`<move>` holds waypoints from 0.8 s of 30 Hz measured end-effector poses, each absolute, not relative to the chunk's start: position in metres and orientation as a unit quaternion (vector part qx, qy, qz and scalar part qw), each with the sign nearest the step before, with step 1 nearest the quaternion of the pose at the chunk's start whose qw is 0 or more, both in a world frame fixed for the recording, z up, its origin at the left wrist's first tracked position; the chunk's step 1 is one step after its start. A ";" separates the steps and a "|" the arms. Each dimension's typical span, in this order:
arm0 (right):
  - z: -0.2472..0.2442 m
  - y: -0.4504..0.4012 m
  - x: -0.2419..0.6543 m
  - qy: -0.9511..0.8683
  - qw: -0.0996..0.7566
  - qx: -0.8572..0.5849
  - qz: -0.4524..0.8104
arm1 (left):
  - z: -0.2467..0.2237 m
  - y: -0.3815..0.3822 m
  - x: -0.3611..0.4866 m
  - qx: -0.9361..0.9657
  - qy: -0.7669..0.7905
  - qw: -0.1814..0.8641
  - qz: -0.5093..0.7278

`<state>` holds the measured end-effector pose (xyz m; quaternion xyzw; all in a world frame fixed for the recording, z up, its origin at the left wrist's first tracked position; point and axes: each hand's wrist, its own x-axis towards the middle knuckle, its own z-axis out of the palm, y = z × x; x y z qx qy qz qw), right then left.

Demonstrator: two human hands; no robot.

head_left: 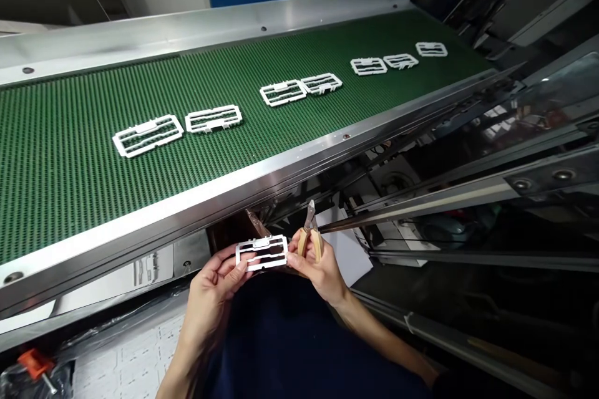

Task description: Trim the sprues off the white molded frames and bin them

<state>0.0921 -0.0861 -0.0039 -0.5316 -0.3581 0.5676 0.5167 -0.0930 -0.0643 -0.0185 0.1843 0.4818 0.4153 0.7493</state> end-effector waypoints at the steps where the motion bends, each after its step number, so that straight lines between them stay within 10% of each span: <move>1: -0.004 -0.086 0.092 -0.355 0.516 -0.534 0.568 | -0.018 -0.065 -0.093 0.185 0.482 0.748 0.418; 24: -0.010 -0.081 0.092 -0.335 0.500 -0.567 0.563 | -0.009 -0.076 -0.109 0.223 0.422 0.780 0.404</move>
